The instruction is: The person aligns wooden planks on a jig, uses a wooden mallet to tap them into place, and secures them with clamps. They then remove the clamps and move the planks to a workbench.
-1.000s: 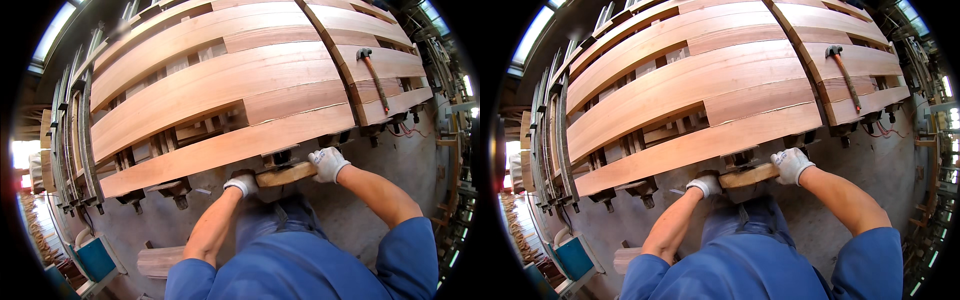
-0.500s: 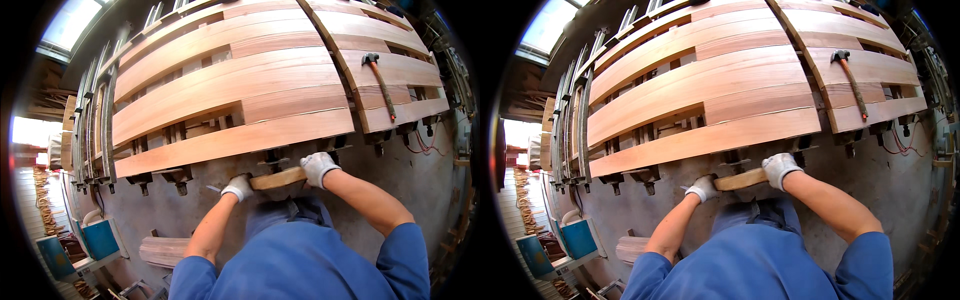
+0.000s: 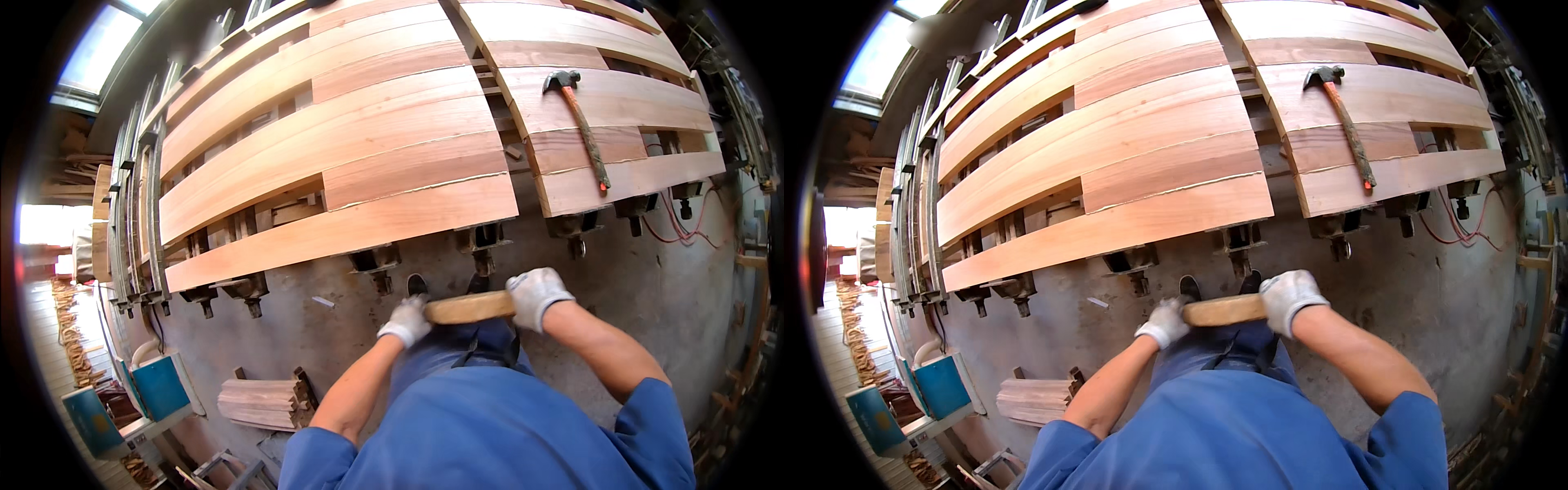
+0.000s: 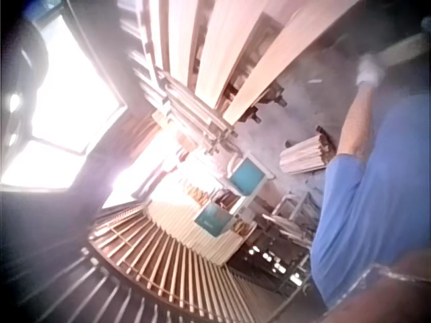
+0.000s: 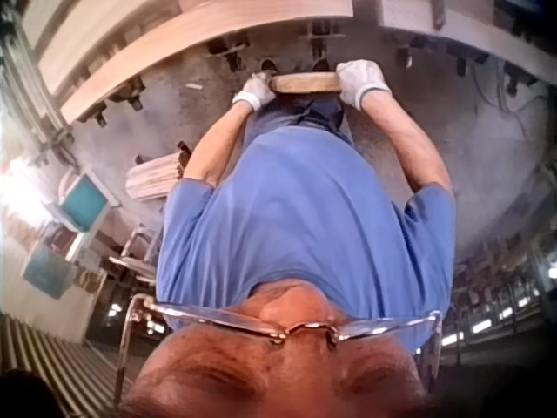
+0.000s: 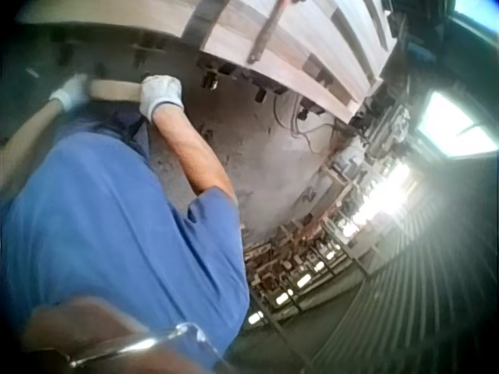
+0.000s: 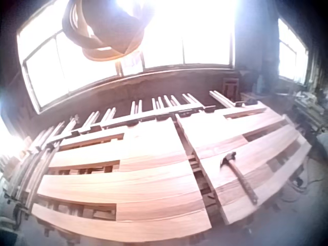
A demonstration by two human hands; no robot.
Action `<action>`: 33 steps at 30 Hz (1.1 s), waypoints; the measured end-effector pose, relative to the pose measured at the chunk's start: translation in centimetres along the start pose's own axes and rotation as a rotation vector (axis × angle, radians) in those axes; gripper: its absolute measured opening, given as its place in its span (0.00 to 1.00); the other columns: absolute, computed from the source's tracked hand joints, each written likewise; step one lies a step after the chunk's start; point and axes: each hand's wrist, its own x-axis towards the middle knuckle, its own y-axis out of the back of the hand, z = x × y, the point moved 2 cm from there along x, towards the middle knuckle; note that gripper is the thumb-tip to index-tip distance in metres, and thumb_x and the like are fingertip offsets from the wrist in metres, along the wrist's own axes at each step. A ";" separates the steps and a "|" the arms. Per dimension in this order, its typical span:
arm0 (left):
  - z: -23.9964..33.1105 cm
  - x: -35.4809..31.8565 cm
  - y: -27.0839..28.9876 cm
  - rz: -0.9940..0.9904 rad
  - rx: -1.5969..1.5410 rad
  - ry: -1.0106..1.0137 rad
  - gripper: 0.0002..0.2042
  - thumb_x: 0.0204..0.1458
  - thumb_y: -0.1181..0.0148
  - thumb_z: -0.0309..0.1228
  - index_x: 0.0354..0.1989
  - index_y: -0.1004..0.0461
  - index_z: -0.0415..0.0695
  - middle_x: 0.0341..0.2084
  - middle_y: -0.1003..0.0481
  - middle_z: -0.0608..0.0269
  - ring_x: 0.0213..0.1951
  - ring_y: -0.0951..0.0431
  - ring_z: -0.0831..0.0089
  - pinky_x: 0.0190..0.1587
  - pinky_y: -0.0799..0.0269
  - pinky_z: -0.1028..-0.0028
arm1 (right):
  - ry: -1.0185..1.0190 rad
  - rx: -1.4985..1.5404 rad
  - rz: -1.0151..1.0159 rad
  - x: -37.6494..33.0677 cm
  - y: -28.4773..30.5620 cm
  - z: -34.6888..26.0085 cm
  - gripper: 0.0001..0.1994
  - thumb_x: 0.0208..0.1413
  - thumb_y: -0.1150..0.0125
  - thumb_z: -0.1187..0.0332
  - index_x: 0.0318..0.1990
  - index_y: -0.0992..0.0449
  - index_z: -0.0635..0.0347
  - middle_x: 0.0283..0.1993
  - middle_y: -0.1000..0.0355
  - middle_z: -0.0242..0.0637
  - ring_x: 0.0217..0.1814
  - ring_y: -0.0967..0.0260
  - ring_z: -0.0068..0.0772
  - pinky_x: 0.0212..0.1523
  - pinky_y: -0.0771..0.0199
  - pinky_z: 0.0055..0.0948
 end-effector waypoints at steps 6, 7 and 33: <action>5.4 8.1 0.7 -0.071 -0.071 -0.092 0.26 0.47 0.29 0.38 0.56 0.25 0.50 0.54 0.22 0.47 0.57 0.24 0.48 0.60 0.29 0.54 | -0.198 -0.073 -0.034 -0.7 2.7 1.7 0.13 0.51 0.33 0.64 0.45 0.16 0.52 0.44 0.16 0.40 0.48 0.17 0.40 0.45 0.18 0.39; 5.4 8.5 0.6 -0.063 -0.034 -0.095 0.24 0.48 0.31 0.38 0.56 0.25 0.50 0.54 0.22 0.47 0.57 0.23 0.48 0.60 0.29 0.54 | -0.216 -0.062 -0.063 -0.3 3.1 1.4 0.13 0.51 0.33 0.64 0.45 0.16 0.52 0.44 0.16 0.40 0.48 0.17 0.40 0.45 0.18 0.39; 4.4 12.4 0.8 -0.033 0.134 -0.218 0.21 0.51 0.41 0.39 0.54 0.23 0.50 0.53 0.24 0.52 0.57 0.25 0.54 0.58 0.28 0.58 | -0.153 -0.046 0.093 2.6 2.1 2.5 0.13 0.54 0.38 0.67 0.45 0.19 0.58 0.44 0.18 0.47 0.47 0.18 0.47 0.47 0.19 0.42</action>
